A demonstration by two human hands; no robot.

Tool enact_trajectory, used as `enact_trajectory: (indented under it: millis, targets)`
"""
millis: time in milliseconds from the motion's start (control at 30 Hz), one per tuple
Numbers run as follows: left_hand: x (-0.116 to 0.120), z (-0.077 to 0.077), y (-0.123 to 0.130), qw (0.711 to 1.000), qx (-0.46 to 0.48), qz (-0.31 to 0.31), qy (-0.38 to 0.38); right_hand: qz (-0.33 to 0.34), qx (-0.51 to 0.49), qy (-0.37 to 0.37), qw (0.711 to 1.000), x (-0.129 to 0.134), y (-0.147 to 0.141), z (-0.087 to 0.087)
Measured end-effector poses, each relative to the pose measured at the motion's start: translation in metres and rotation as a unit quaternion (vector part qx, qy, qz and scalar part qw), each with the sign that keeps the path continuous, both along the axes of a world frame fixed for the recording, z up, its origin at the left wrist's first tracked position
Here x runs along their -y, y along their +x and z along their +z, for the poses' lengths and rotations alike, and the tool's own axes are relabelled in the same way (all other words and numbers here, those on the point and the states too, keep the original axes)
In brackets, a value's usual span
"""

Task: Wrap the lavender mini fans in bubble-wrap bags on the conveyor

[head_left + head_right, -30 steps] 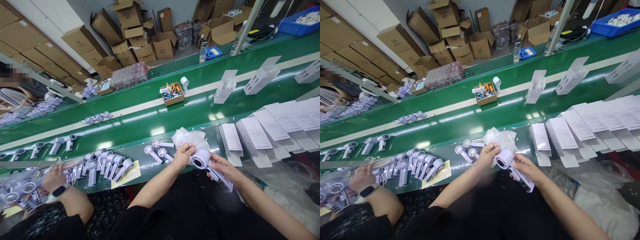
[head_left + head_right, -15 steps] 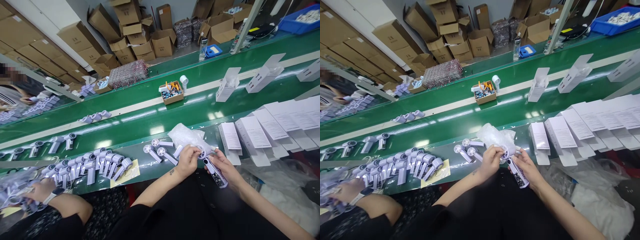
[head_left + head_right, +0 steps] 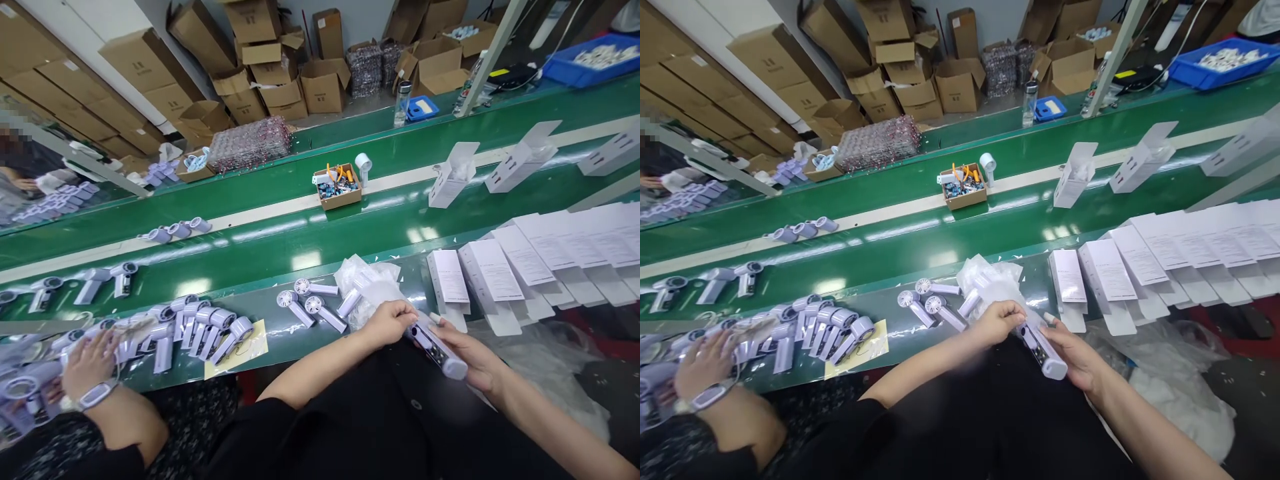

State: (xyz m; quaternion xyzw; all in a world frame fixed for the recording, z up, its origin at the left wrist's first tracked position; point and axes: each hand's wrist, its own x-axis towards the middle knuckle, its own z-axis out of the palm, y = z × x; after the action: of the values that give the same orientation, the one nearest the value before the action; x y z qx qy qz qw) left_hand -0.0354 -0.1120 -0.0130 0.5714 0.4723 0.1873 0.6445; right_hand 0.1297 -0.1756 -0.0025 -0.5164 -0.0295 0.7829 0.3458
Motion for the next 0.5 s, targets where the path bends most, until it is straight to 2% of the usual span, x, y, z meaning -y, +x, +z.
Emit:
enact_trajectory:
  millis: [33, 100, 167, 200, 233, 267, 367, 400, 433, 467, 500]
  targets:
    - [-0.001, 0.0, 0.004, 1.0, -0.013, -0.017, 0.009, 0.001, -0.011, -0.001, 1.0, -0.001, 0.001, 0.0]
    - [-0.004, 0.003, 0.011, 0.994, -0.047, -0.051, 0.079, 0.007, 0.009, 0.013, 1.0, -0.003, 0.002, -0.003]
    - [-0.007, 0.009, 0.012, 0.982, -0.069, -0.072, 0.158, 0.032, 0.09, 0.051, 0.994, -0.005, 0.006, -0.007]
    - [-0.008, 0.012, 0.012, 0.981, -0.073, -0.07, 0.167, 0.058, 0.155, 0.077, 0.983, -0.005, 0.01, -0.009]
    - [-0.009, 0.014, 0.012, 0.984, -0.073, -0.062, 0.148, 0.094, 0.233, 0.11, 0.962, -0.004, 0.015, -0.008]
    - [-0.009, 0.016, 0.011, 0.991, -0.067, -0.048, 0.106, 0.135, 0.319, 0.151, 0.926, -0.004, 0.021, -0.004]
    - [-0.006, 0.02, 0.005, 0.999, -0.031, -0.006, -0.03, 0.235, 0.519, 0.275, 0.775, 0.001, 0.038, 0.019]
    - [-0.005, 0.024, 0.002, 0.998, -0.017, 0.008, -0.055, 0.256, 0.541, 0.301, 0.743, 0.001, 0.043, 0.03]
    - [-0.005, 0.029, -0.002, 0.998, -0.003, 0.021, -0.067, 0.274, 0.538, 0.315, 0.732, 0.001, 0.045, 0.04]
    - [-0.005, 0.035, -0.006, 0.997, 0.01, 0.03, -0.065, 0.286, 0.516, 0.317, 0.742, -0.001, 0.047, 0.049]
    - [-0.005, 0.042, -0.01, 0.998, 0.021, 0.033, -0.05, 0.293, 0.48, 0.311, 0.766, -0.004, 0.046, 0.056]
